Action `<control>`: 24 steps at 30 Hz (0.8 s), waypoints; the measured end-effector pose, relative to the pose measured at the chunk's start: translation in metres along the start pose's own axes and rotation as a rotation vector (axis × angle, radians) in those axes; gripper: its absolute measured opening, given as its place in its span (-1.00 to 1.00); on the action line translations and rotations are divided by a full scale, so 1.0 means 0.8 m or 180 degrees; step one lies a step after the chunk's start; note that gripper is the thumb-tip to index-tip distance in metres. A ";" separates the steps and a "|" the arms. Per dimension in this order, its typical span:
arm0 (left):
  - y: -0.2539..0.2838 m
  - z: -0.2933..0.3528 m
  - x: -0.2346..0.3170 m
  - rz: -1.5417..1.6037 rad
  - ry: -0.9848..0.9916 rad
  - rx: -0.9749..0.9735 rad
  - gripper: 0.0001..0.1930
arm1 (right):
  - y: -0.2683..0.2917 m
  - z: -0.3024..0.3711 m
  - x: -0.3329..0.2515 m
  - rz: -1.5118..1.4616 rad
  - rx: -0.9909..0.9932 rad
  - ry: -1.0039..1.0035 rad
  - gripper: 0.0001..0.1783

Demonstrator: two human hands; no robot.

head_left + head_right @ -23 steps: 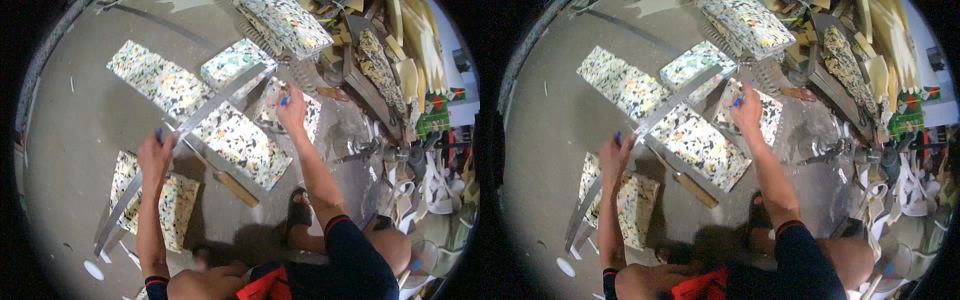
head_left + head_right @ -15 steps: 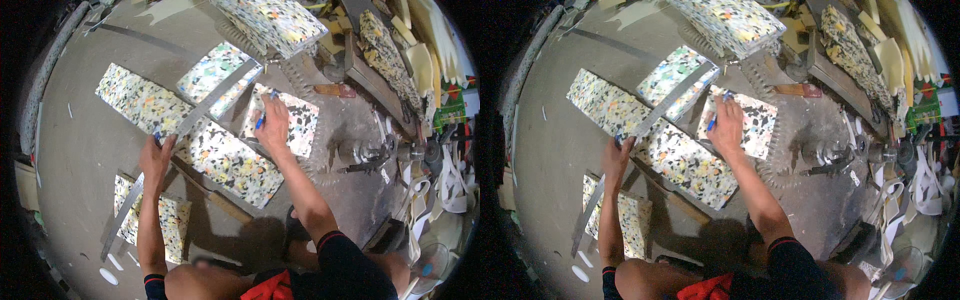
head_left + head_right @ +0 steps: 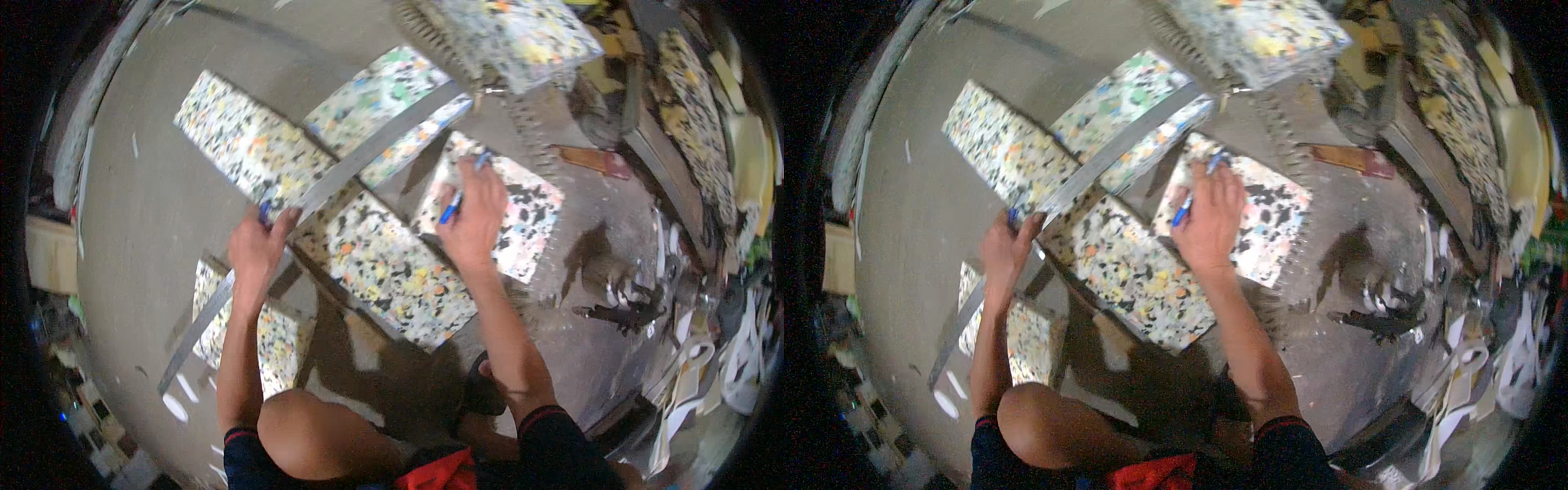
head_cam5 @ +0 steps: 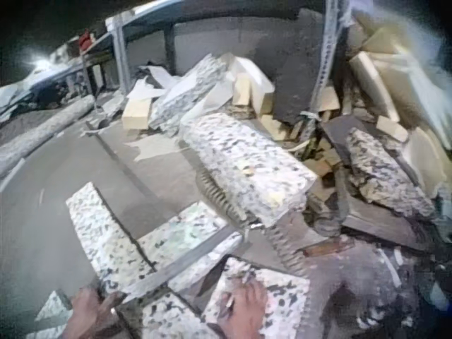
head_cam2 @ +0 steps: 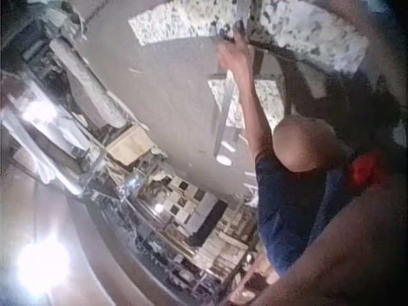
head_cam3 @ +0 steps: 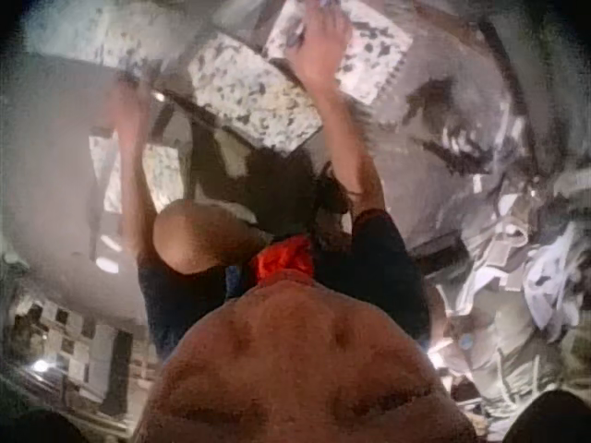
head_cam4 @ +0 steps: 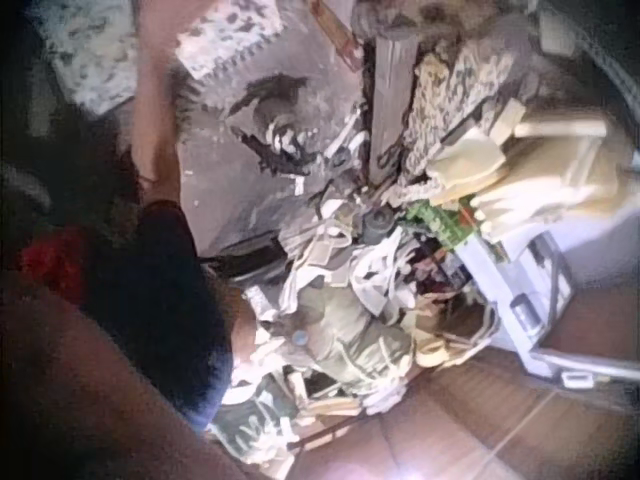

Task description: The person measures and marks a speckled composite tile with a metal ruler and blue marker, then uses a utility knife to score and snap the tile along the marked line. The cut piece is set aside on the floor.

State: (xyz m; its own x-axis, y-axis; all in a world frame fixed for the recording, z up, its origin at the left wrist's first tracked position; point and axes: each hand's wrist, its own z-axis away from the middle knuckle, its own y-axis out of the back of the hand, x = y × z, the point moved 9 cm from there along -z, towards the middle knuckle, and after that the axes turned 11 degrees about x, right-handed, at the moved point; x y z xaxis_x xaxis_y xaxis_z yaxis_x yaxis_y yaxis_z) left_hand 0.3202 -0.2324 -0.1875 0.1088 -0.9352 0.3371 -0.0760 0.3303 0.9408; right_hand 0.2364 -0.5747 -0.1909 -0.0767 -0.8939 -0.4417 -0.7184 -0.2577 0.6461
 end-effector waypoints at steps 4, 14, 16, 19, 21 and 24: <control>-0.011 0.001 0.000 -0.0108 -0.0022 -0.0025 -0.36 | -0.004 0.008 0.009 0.0021 -0.0069 -0.0033 -0.48; -0.013 0.008 0.004 -0.0128 0.0087 -0.0265 -0.36 | -0.005 0.008 0.003 0.0038 -0.0100 0.0010 -0.46; -0.015 0.009 0.005 -0.0165 0.0117 -0.0318 -0.36 | -0.005 0.009 0.004 0.0061 -0.0103 0.0011 -0.45; -0.017 0.008 0.002 -0.0159 0.0131 -0.0353 -0.36 | -0.006 0.007 0.003 0.0105 -0.0155 -0.0032 -0.45; -0.019 0.009 0.000 -0.0103 0.0058 -0.0298 -0.36 | -0.008 0.008 0.004 0.0139 -0.0198 -0.0071 -0.44; -0.019 0.009 -0.002 -0.0141 -0.0009 -0.0296 -0.36 | -0.009 0.010 0.003 0.0126 -0.0192 -0.0065 -0.45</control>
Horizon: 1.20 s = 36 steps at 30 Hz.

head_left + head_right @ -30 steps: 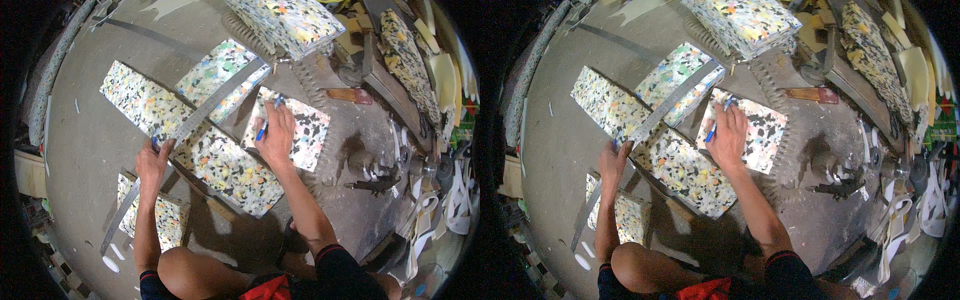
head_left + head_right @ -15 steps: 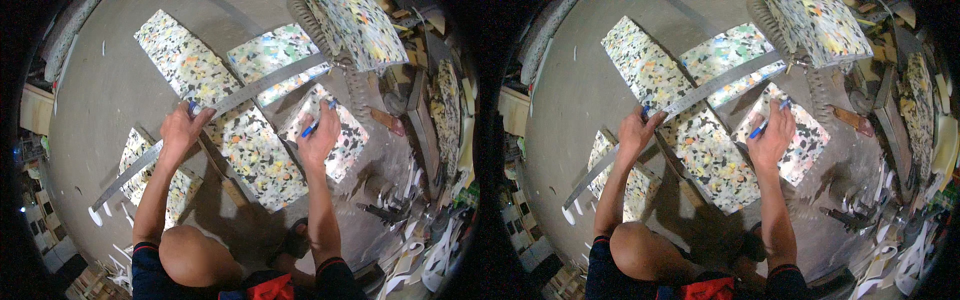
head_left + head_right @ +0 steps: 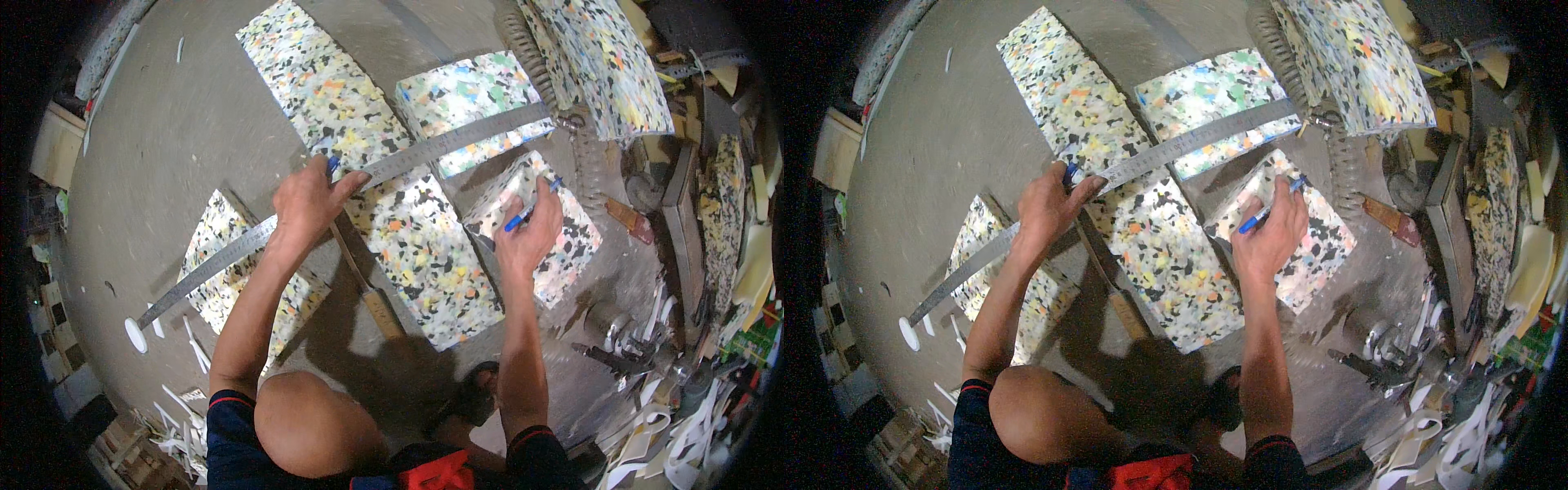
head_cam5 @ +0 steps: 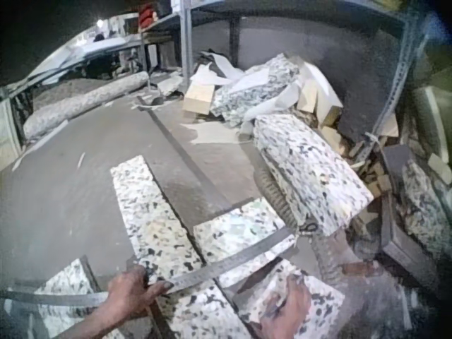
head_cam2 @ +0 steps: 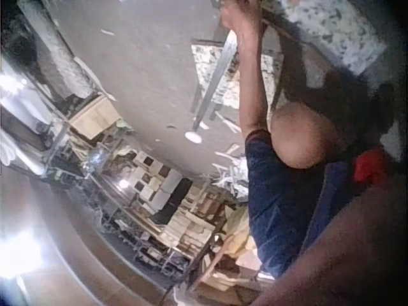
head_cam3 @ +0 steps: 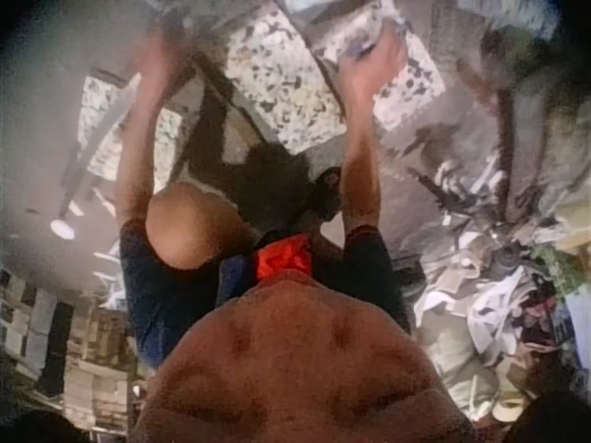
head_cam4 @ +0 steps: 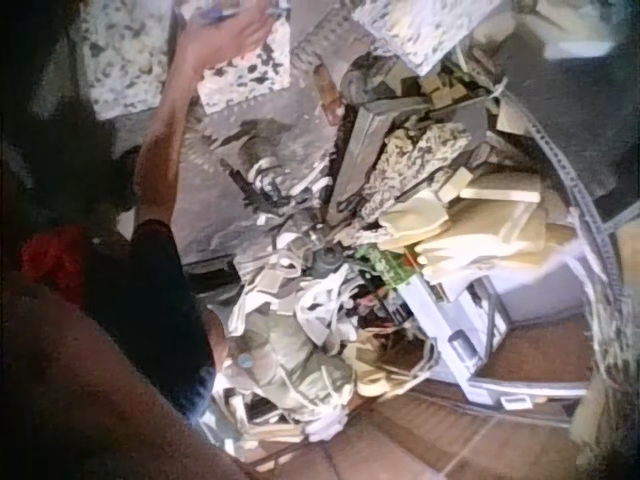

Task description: The person measures and marks a speckled composite tile with a metal ruler and blue marker, then uses a utility knife to score and snap the tile along the marked line. The cut piece is set aside on the floor.

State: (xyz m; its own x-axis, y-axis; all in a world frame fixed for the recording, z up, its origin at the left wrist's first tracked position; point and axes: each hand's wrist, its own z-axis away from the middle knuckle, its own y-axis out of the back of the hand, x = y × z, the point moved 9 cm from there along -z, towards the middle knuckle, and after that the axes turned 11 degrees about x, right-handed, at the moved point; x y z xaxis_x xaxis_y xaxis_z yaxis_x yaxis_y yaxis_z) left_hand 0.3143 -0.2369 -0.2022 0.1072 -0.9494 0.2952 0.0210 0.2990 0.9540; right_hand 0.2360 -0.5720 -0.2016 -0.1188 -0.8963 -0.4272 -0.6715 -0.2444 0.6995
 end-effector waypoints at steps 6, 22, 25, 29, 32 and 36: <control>-0.002 0.005 0.004 0.0187 0.0012 -0.0049 -0.38 | -0.002 0.000 0.000 0.0004 -0.0016 0.0079 -0.45; -0.002 0.006 0.006 0.0149 0.0147 -0.0034 -0.37 | 0.005 -0.002 0.001 0.0054 0.0149 0.0082 -0.47; 0.002 0.008 0.010 0.0157 0.0035 0.0111 -0.37 | 0.006 -0.003 0.001 0.0008 0.0087 0.0012 -0.46; 0.003 0.008 0.015 0.0124 -0.0008 0.0096 -0.37 | 0.011 -0.005 0.003 -0.0046 0.0190 0.0043 -0.46; -0.004 0.003 0.010 0.0036 -0.0095 0.0138 -0.36 | 0.010 -0.007 0.004 -0.0012 0.0185 0.0033 -0.46; 0.002 0.007 -0.019 0.0119 -0.0112 0.0272 -0.34 | -0.003 -0.005 0.000 0.0159 0.0207 0.0203 -0.48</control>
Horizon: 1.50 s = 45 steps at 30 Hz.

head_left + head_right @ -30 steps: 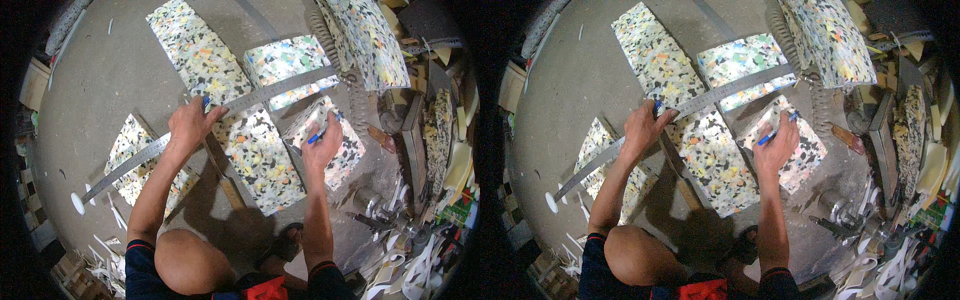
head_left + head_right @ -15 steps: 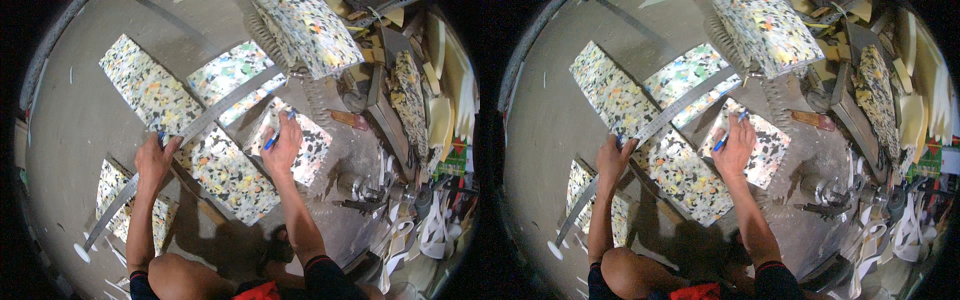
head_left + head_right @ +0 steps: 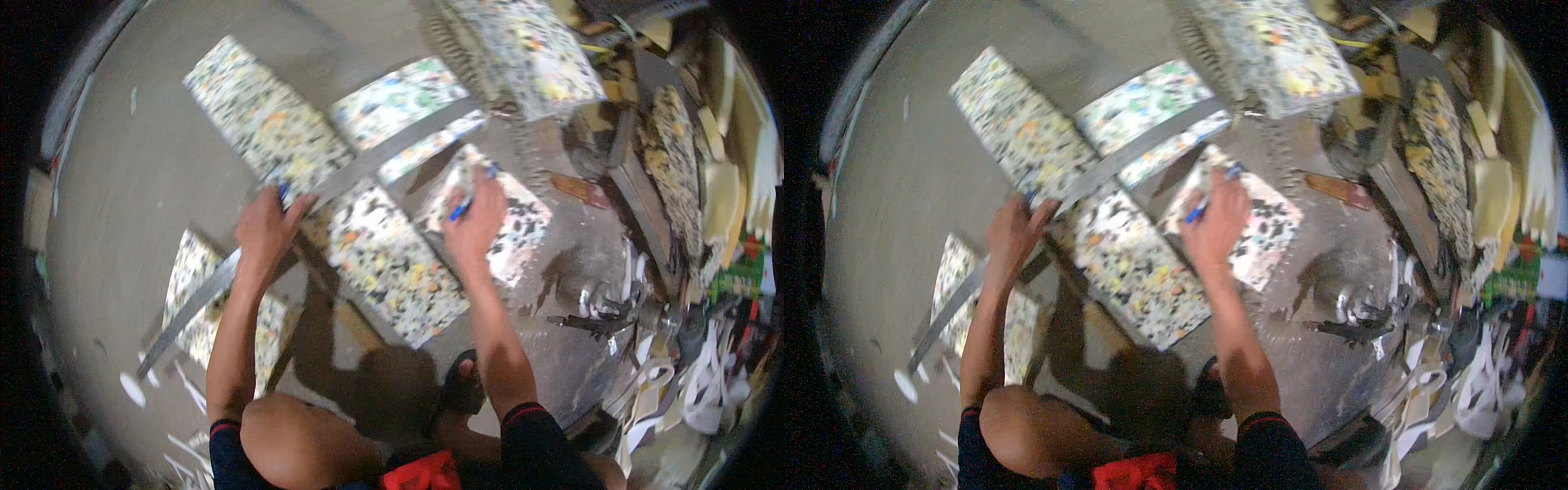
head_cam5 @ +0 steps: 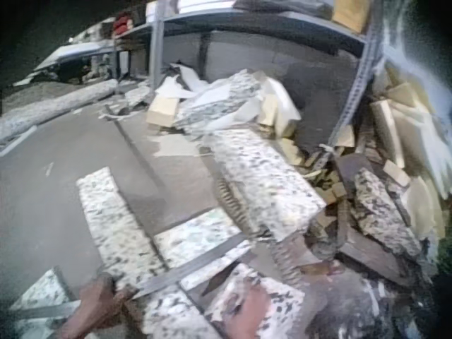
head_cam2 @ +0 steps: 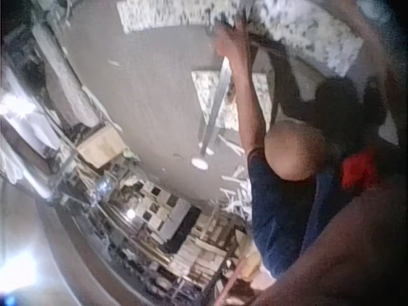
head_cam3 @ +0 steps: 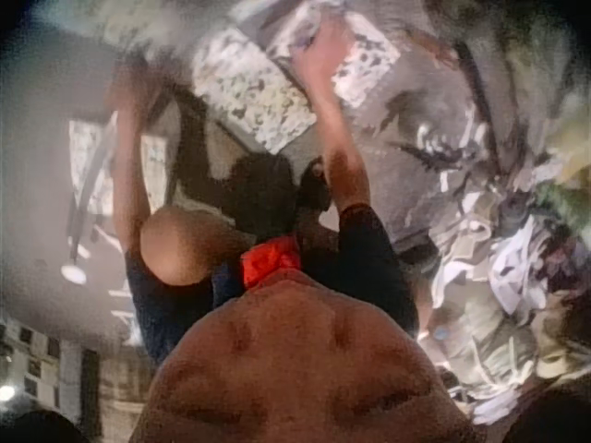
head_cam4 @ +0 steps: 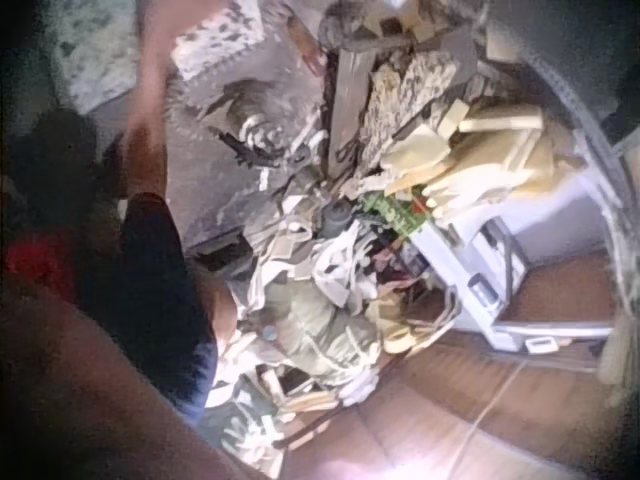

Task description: The person measures and marks a speckled composite tile with a metal ruler and blue marker, then uses a utility knife to score and snap the tile along the marked line. The cut piece is set aside on the floor.

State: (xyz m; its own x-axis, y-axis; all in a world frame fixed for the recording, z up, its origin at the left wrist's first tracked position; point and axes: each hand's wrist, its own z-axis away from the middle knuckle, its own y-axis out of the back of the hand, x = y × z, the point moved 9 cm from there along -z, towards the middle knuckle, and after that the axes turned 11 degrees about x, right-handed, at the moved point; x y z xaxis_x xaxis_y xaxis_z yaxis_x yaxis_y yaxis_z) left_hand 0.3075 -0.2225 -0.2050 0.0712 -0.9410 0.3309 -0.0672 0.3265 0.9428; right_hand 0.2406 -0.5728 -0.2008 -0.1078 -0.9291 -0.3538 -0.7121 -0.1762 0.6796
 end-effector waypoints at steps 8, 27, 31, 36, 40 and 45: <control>0.164 0.134 -0.157 0.0325 0.0764 -0.0042 -0.30 | 0.000 0.012 0.027 0.0099 -0.0023 0.0145 -0.45; 0.168 0.346 -0.590 0.0241 0.2153 0.0662 -0.40 | -0.042 0.159 -0.323 -0.1710 -0.1602 0.0372 -0.46; 0.160 0.334 -0.599 0.0215 0.2264 0.0584 -0.41 | -0.039 0.179 -0.372 -0.1701 -0.1735 0.0782 -0.46; 0.153 0.331 -0.616 0.0371 0.2158 0.0703 -0.42 | -0.051 0.200 -0.378 -0.1678 -0.2022 0.0561 -0.50; 0.155 0.322 -0.617 0.0469 0.2234 0.0653 -0.44 | -0.053 0.208 -0.384 -0.1671 -0.2037 0.0619 -0.54; 0.155 0.315 -0.613 0.0516 0.2174 0.0661 -0.48 | -0.062 0.218 -0.396 -0.1840 -0.2060 0.0575 -0.47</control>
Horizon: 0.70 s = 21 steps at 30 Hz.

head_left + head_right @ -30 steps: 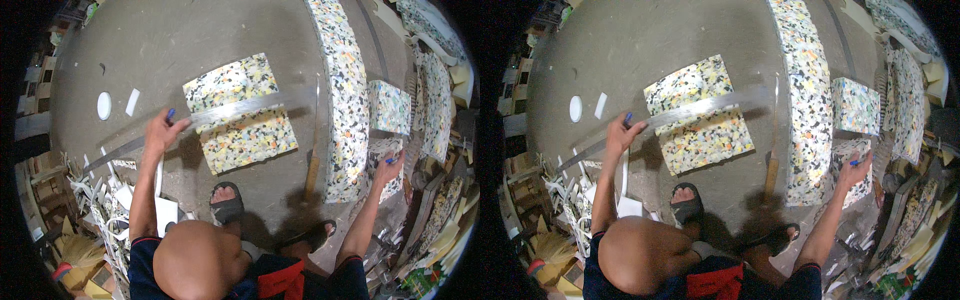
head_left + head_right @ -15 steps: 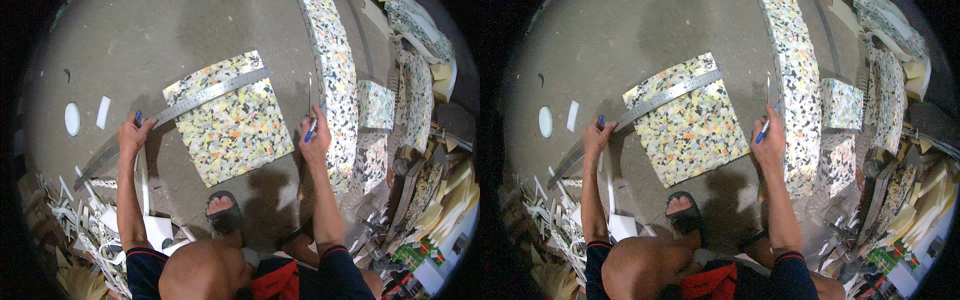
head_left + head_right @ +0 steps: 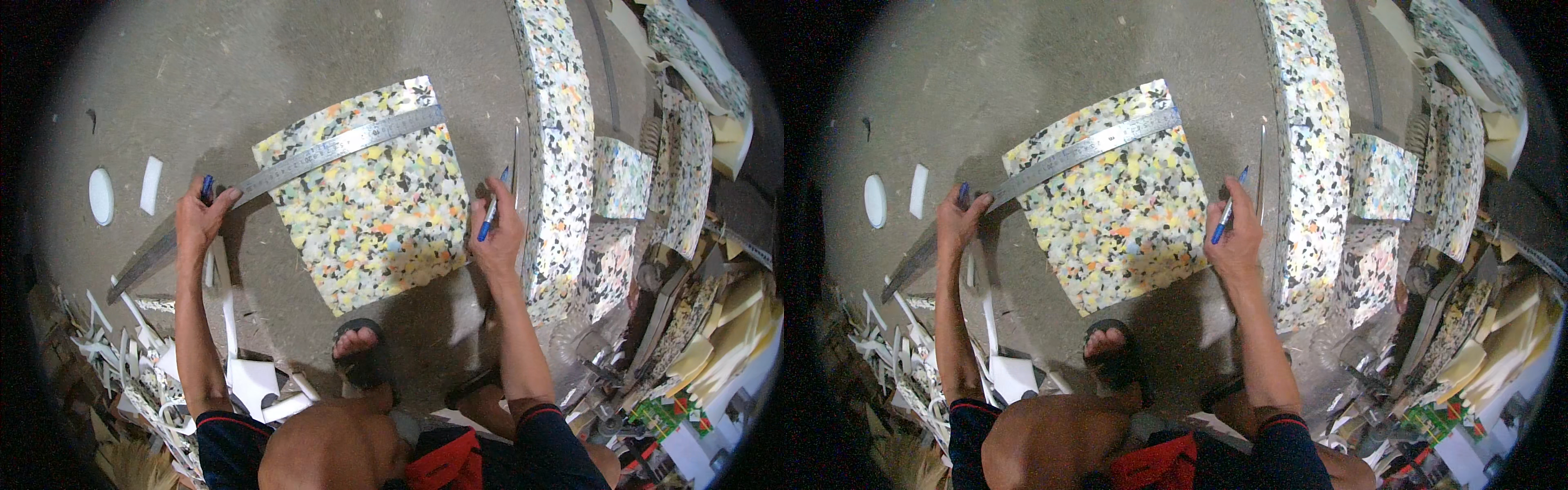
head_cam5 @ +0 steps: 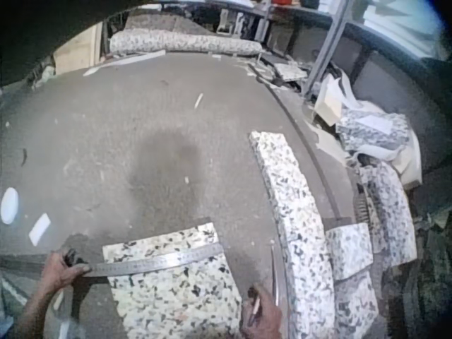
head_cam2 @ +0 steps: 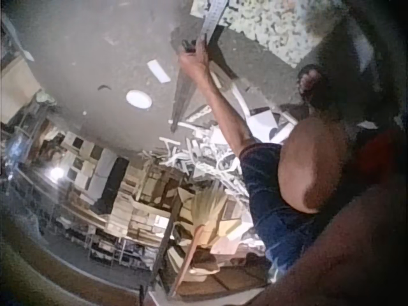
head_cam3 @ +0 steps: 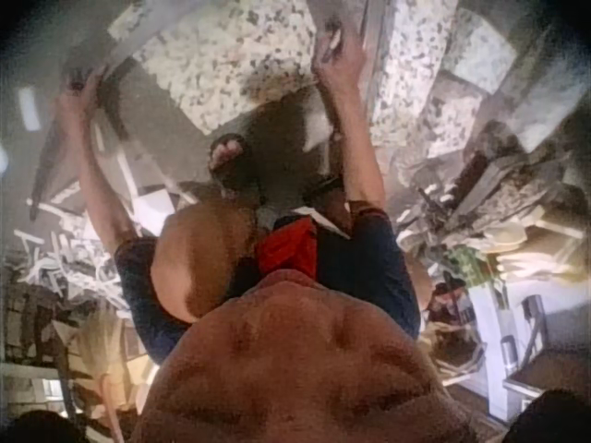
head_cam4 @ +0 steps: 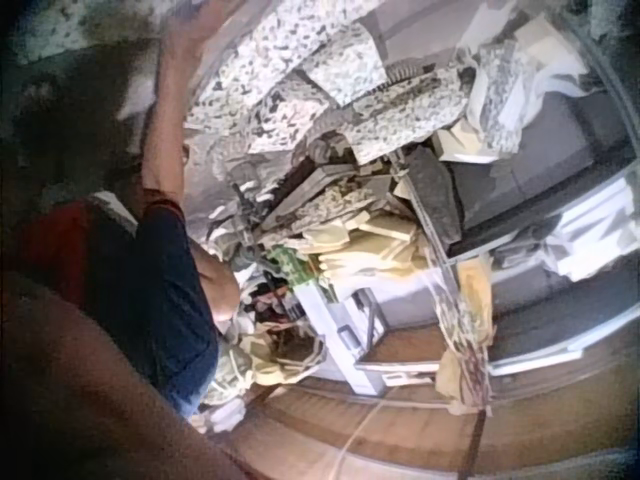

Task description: The person measures and marks a speckled composite tile with a metal ruler and blue marker, then uses a utility knife to score and snap the tile along the marked line. The cut piece is set aside on the floor.

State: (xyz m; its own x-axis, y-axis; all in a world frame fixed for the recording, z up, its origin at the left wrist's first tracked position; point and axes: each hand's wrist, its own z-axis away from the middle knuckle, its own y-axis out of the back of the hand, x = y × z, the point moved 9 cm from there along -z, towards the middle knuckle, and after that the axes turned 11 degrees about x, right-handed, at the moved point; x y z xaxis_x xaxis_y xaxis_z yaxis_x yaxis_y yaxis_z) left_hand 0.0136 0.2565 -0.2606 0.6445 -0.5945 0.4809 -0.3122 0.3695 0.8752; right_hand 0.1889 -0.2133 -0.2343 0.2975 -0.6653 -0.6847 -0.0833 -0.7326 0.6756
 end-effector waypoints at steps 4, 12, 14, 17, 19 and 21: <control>0.004 0.003 -0.002 -0.0156 -0.0006 0.0025 -0.50 | -0.011 -0.006 -0.011 -0.0087 -0.0049 0.0035 -0.49; 0.006 0.001 0.000 -0.0176 -0.0008 -0.0028 -0.52 | -0.022 -0.028 -0.030 -0.0132 -0.0025 0.0270 -0.60; 0.005 0.002 0.006 -0.0187 0.0157 -0.0127 -0.53 | -0.024 -0.041 -0.033 -0.0232 -0.0029 0.0185 -0.59; 0.006 0.004 0.004 -0.0443 0.0201 -0.0199 -0.53 | -0.034 -0.065 -0.061 -0.0326 -0.0154 0.0188 -0.63; 0.005 0.004 -0.007 -0.0544 0.0391 -0.0318 -0.52 | -0.046 -0.080 -0.077 -0.0569 -0.0275 0.0170 -0.66; 0.006 0.003 -0.009 -0.0573 0.0309 -0.0297 -0.51 | -0.065 -0.091 -0.077 -0.1120 -0.0459 -0.0268 -0.69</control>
State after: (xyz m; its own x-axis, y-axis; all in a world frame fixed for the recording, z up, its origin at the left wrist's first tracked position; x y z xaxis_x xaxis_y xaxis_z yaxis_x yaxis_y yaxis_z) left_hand 0.0059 0.2604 -0.2598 0.7496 -0.5868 0.3062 -0.1232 0.3309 0.9356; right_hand 0.2440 -0.1239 -0.2074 0.2046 -0.3909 -0.8974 0.1462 -0.8943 0.4229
